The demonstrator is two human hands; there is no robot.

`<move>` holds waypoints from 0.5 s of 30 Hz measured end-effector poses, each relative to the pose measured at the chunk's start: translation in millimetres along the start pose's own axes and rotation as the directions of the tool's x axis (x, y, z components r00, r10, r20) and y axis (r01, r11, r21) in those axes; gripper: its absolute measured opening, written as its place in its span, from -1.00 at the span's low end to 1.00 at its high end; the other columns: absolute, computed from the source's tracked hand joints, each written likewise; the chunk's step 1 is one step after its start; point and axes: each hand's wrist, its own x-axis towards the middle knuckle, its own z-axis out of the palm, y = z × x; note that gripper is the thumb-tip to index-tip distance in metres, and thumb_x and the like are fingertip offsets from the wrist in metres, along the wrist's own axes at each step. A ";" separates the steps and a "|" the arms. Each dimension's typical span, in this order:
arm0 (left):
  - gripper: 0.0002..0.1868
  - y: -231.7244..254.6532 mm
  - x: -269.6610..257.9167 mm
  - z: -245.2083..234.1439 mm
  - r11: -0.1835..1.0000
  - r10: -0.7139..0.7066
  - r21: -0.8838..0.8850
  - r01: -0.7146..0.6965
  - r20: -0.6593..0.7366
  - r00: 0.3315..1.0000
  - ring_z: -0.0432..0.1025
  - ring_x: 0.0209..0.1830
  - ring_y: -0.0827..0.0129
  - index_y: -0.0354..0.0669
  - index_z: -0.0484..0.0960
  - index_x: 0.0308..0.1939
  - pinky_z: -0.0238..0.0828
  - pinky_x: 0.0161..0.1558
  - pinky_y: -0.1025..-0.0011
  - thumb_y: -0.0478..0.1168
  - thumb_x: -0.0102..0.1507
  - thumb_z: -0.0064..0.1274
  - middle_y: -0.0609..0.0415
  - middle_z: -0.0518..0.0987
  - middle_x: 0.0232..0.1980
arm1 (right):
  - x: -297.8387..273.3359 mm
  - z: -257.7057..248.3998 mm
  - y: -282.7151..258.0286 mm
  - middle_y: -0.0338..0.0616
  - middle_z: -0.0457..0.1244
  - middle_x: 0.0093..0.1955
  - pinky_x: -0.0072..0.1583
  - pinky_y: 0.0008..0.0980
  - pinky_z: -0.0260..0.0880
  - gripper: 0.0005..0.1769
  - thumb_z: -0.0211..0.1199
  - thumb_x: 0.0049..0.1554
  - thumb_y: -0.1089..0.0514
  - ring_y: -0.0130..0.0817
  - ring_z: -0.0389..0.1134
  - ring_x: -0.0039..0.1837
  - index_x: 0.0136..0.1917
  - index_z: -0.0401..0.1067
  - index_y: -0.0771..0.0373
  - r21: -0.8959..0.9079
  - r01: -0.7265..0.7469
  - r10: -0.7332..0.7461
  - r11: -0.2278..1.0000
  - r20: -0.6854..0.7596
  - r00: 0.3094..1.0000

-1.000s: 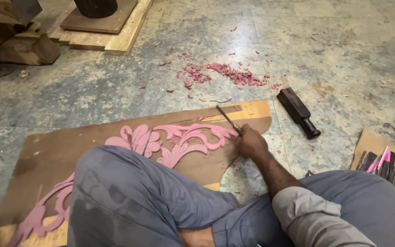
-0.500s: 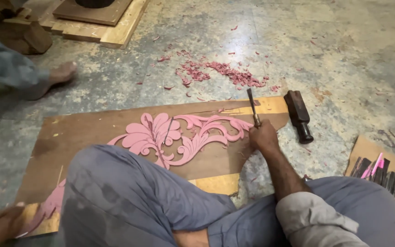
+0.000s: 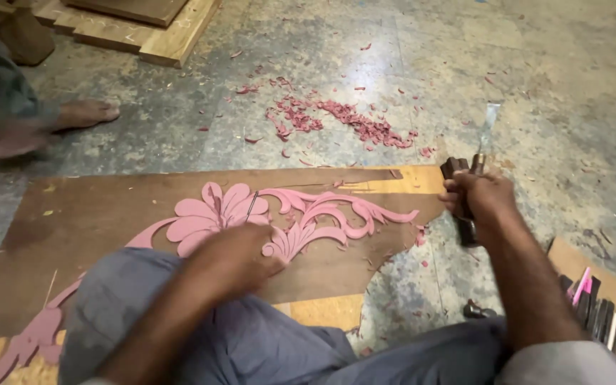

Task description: The person carves intricate floral patterns into a wooden board using various chisels and a mallet while seated on the floor.

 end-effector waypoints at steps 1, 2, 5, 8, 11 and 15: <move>-0.23 9.3 12.6 10.5 0.958 0.243 0.157 -0.241 0.005 0.970 0.43 0.23 -0.07 -0.15 0.51 0.31 0.33 0.12 0.11 0.10 0.10 0.35 -0.19 0.53 0.25 | 3.5 -3.2 1.2 -0.04 0.37 -0.14 -0.23 -0.37 0.45 -0.86 0.14 0.26 0.24 -0.28 0.44 -0.24 0.07 0.36 0.33 -0.015 0.019 -0.018 1.000 0.013 1.000; -0.35 16.5 25.9 21.4 0.958 0.123 0.239 -0.160 0.164 0.979 0.48 0.22 -0.01 -0.21 0.57 0.24 0.39 0.17 0.13 0.10 0.18 0.23 -0.19 0.58 0.22 | 5.8 -5.9 4.8 -0.02 0.36 -0.14 -0.23 -0.37 0.44 -0.86 0.16 0.26 0.24 -0.29 0.43 -0.24 0.06 0.36 0.36 -0.029 0.037 -0.037 0.999 0.026 0.999; -0.47 31.3 73.6 62.3 0.950 0.011 0.301 -0.087 0.246 0.969 0.46 0.31 0.05 -0.29 0.61 0.18 0.38 0.32 0.16 -0.01 0.23 0.13 -0.18 0.58 0.25 | 8.8 0.6 21.8 0.03 0.36 -0.16 -0.26 -0.34 0.40 -0.86 0.19 0.24 0.25 -0.28 0.40 -0.26 0.04 0.38 0.37 -0.118 0.012 -0.008 0.993 0.033 0.999; -0.08 23.4 115.5 97.8 0.928 0.316 0.275 -0.251 -0.229 0.920 0.23 0.37 -0.22 -0.53 0.42 0.27 0.07 0.27 -0.04 0.00 -0.03 0.36 -0.43 0.38 0.36 | 7.2 18.7 31.9 0.06 0.34 -0.20 -0.28 -0.33 0.37 -0.86 0.21 0.21 0.26 -0.25 0.40 -0.29 0.04 0.39 0.35 -0.209 -0.029 0.041 0.978 0.053 0.998; -0.18 19.1 129.7 118.0 0.858 0.408 0.385 -0.341 -0.107 0.907 0.09 0.52 -0.40 -0.43 0.41 0.26 -0.07 0.42 -0.07 -0.07 0.03 0.35 -0.61 0.21 0.43 | 1.7 34.8 33.5 0.00 0.38 -0.20 -0.30 -0.35 0.34 -0.84 0.23 0.20 0.22 -0.29 0.41 -0.29 0.02 0.40 0.34 -0.331 -0.021 0.057 0.943 0.098 0.994; -0.39 32.8 110.7 135.9 0.887 0.372 0.181 -0.426 0.269 0.888 0.24 0.55 0.02 -0.18 0.44 0.34 0.04 0.56 0.08 0.02 0.27 0.08 -0.18 0.43 0.44 | -1.8 51.5 35.4 0.05 0.38 -0.21 -0.32 -0.37 0.30 -0.79 0.27 0.19 0.18 -0.30 0.41 -0.30 0.01 0.40 0.38 -0.385 -0.012 0.082 0.923 0.166 0.983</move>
